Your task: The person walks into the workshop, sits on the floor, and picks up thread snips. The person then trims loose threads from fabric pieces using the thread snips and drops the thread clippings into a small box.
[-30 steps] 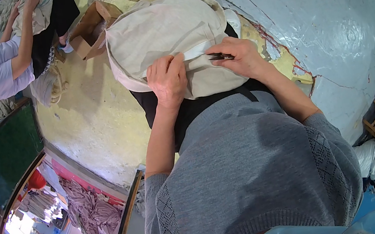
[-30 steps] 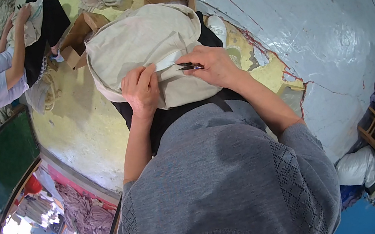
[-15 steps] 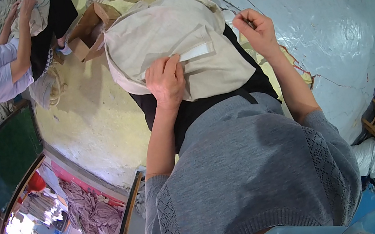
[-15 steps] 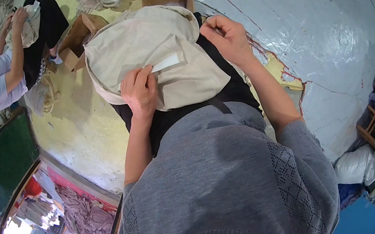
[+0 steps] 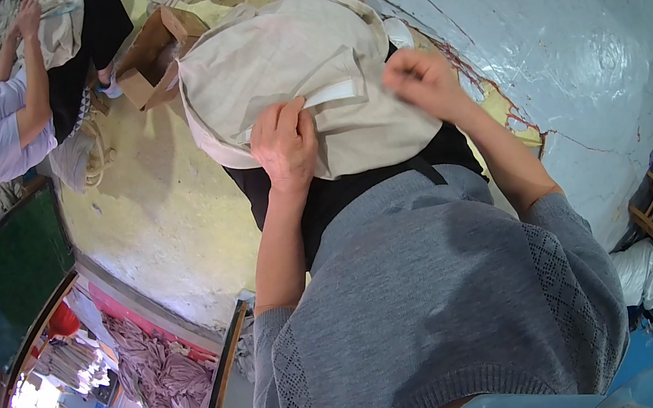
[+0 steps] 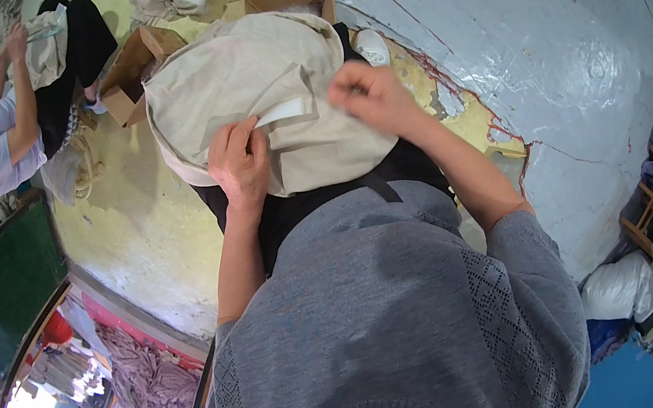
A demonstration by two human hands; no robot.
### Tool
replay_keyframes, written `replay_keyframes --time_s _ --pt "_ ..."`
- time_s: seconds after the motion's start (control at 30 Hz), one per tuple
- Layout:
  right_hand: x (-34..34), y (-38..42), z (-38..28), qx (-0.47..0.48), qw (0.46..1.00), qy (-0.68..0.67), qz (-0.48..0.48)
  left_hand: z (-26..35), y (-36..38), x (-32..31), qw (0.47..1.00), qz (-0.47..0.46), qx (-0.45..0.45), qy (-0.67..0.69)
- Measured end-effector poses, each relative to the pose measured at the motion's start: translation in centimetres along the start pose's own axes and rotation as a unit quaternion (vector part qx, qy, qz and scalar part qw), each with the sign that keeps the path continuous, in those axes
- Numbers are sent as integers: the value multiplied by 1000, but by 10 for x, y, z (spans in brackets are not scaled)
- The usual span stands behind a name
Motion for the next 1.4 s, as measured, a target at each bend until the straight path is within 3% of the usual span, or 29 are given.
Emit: replay_keyframes --time_s 0.1,0.3,0.4,0.6,0.7,0.8,0.87,0.97,1.07,1.13,1.17,1.23,1.33,1.4 --pt "28 -14 -9 -76 985 -126 94 1 0 2 1000 13 -19 8" --pt "59 -83 6 -2 980 16 196 -3 5 8 998 16 34 48" --pt "59 -121 30 28 977 59 204 -4 8 10 997 25 52 56" --pt "53 -143 51 -69 989 91 98 -2 8 19 997 45 40 50" --pt "49 -129 50 -92 985 84 122 -2 9 23 997 34 41 53" --pt "46 -111 58 -57 982 118 139 1 3 32 998 17 3 66" --pt "43 -99 59 -161 975 119 99 7 -2 38 997 10 -36 71" --pt "42 -94 71 -94 986 76 113 16 -12 45 977 -127 7 169" --pt "33 -103 74 -90 990 -18 111 3 -14 49 967 -190 48 163" --pt "31 -113 71 -127 984 -23 125 -19 -21 57 990 -36 84 103" --pt "28 -118 66 -100 987 21 125 -27 -28 62 991 41 100 74" --pt "21 -128 57 -49 984 111 127 -36 -47 72 974 142 98 -149" --pt "4 -141 66 -71 954 288 45 -94 -42 64 962 56 146 -222" --pt "-2 -152 79 -71 935 346 27 -115 -45 63 951 21 224 -213"
Point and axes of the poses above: each hand's wrist, its own y-axis away from the middle knuckle, its own x-axis out of the back of the hand, z = x × y, the point moved 3 cm from there along -y, towards the middle knuckle, and after that the axes turned 5 degrees about z, right-handed, at the moved point
